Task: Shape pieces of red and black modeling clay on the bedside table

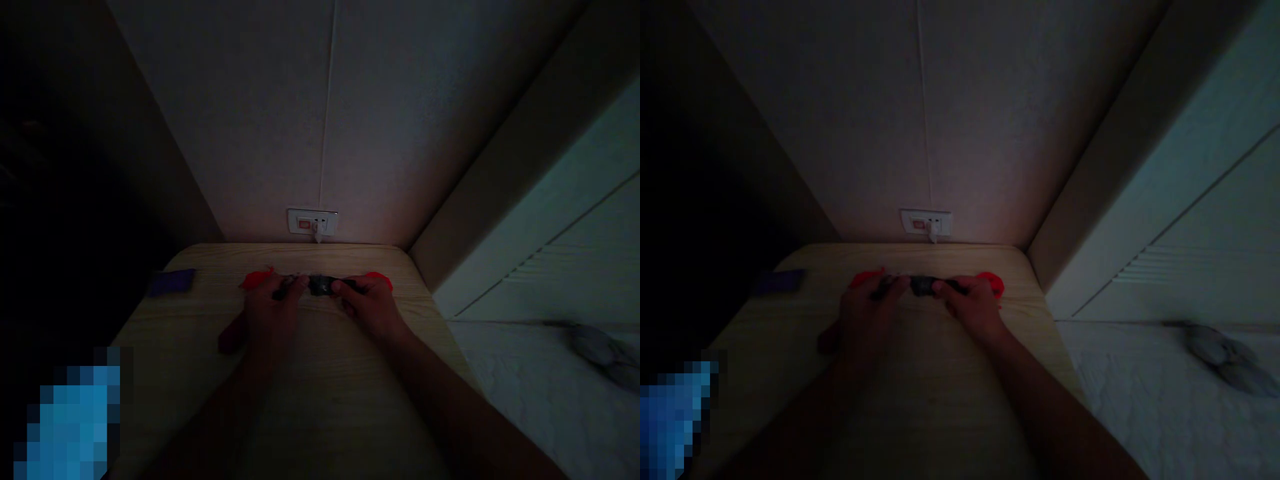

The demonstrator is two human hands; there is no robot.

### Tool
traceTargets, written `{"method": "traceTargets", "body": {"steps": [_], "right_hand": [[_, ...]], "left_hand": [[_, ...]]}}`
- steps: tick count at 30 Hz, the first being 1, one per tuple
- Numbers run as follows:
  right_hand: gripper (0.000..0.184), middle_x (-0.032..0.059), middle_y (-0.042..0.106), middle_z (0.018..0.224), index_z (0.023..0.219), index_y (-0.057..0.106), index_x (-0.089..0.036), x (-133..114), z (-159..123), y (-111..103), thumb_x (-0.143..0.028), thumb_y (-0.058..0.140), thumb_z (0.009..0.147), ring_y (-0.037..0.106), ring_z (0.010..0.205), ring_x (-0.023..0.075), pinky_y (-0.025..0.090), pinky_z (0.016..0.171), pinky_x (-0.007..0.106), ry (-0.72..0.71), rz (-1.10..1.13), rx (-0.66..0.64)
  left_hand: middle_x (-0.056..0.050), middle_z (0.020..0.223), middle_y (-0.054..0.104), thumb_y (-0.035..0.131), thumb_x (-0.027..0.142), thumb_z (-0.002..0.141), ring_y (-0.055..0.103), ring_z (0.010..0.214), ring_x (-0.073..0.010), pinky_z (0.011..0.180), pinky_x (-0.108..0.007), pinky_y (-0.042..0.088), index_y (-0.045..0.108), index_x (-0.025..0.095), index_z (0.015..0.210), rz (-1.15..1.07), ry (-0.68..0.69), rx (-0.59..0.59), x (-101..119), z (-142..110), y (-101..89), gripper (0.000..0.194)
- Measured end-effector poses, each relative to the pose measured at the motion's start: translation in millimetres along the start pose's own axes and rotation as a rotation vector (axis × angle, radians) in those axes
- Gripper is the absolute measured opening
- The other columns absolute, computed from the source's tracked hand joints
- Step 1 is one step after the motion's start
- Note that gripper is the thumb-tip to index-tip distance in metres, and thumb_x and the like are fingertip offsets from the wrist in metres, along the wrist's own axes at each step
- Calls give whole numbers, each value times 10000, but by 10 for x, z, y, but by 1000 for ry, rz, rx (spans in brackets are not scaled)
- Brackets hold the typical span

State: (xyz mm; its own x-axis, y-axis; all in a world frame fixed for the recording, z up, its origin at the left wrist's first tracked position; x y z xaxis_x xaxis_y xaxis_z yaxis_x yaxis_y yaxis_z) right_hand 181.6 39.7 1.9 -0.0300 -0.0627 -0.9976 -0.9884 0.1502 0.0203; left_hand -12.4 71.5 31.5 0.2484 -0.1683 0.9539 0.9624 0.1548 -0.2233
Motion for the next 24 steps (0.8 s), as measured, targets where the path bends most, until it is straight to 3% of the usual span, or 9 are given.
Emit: {"method": "traceTargets", "body": {"steps": [6, 9, 11, 13, 15, 17, 21, 24], "right_hand": [[446, -52, 518, 452, 731, 673, -153, 39, -42, 176, -580, 802, 747, 314, 340, 46, 169, 341, 202, 137, 285, -171], [478, -59, 470, 427, 664, 656, -136, 63, -80, 195, -582, 800, 756, 304, 347, 39, 154, 333, 191, 210, 323, -238], [473, -38, 533, 479, 670, 657, -132, 88, -110, 222, -570, 823, 734, 317, 359, 34, 163, 333, 185, 270, 389, -306], [459, -21, 586, 533, 691, 665, -129, 104, -134, 256, -555, 832, 731, 316, 362, 27, 163, 336, 182, 316, 440, -373], [445, -18, 601, 548, 693, 671, -129, 106, -130, 259, -540, 836, 731, 301, 362, 23, 149, 336, 184, 326, 457, -374], [439, -16, 602, 545, 671, 673, -130, 90, -99, 219, -529, 853, 710, 293, 369, 23, 141, 341, 190, 290, 433, -299], [436, -48, 486, 424, 642, 716, -127, 18, -38, 58, -538, 821, 744, 301, 371, 44, 163, 373, 215, 89, 224, -53], [432, -58, 429, 390, 629, 731, -136, -20, -39, -25, -533, 785, 788, 323, 372, 61, 182, 387, 225, -38, 66, 68]], "left_hand": [[23, 598, 589, 831, 394, 715, 497, 548, -110, 528, -231, 376, 677, 158, 694, -311, -219, -175, -180, -33, 186, 282], [45, 575, 525, 910, 438, 615, 422, 502, -72, 471, -202, 315, 655, 157, 697, -570, -353, -356, -211, -122, 345, 388], [53, 578, 507, 956, 451, 531, 400, 490, -55, 455, -185, 300, 644, 159, 699, -728, -459, -484, -190, -202, 437, 459], [54, 591, 508, 981, 469, 458, 411, 496, -51, 453, -176, 308, 623, 164, 689, -816, -517, -533, -161, -243, 467, 523], [59, 580, 501, 993, 460, 406, 419, 497, -54, 449, -177, 316, 581, 170, 645, -819, -519, -500, -159, -225, 448, 557], [69, 550, 482, 994, 403, 401, 402, 485, -53, 443, -181, 308, 543, 172, 602, -739, -483, -393, -191, -161, 387, 545], [64, 511, 492, 946, 352, 505, 409, 475, -66, 454, -203, 306, 578, 164, 587, -409, -378, -120, -239, -44, 193, 421], [34, 540, 555, 910, 365, 586, 463, 495, -91, 482, -219, 340, 647, 153, 633, -235, -353, -33, -211, -43, 118, 341]]}}
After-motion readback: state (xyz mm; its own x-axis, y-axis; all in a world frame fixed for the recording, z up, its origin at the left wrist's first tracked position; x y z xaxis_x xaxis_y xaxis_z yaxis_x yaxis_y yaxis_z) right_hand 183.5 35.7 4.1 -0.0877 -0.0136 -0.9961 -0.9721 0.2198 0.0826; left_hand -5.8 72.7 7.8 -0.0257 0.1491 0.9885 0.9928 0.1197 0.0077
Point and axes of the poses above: each hand's wrist, its own z-axis towards the middle knuckle, its own y-axis out of the palm, x = y × z, the point moved 7 cm from there along z, towards the middle knuckle
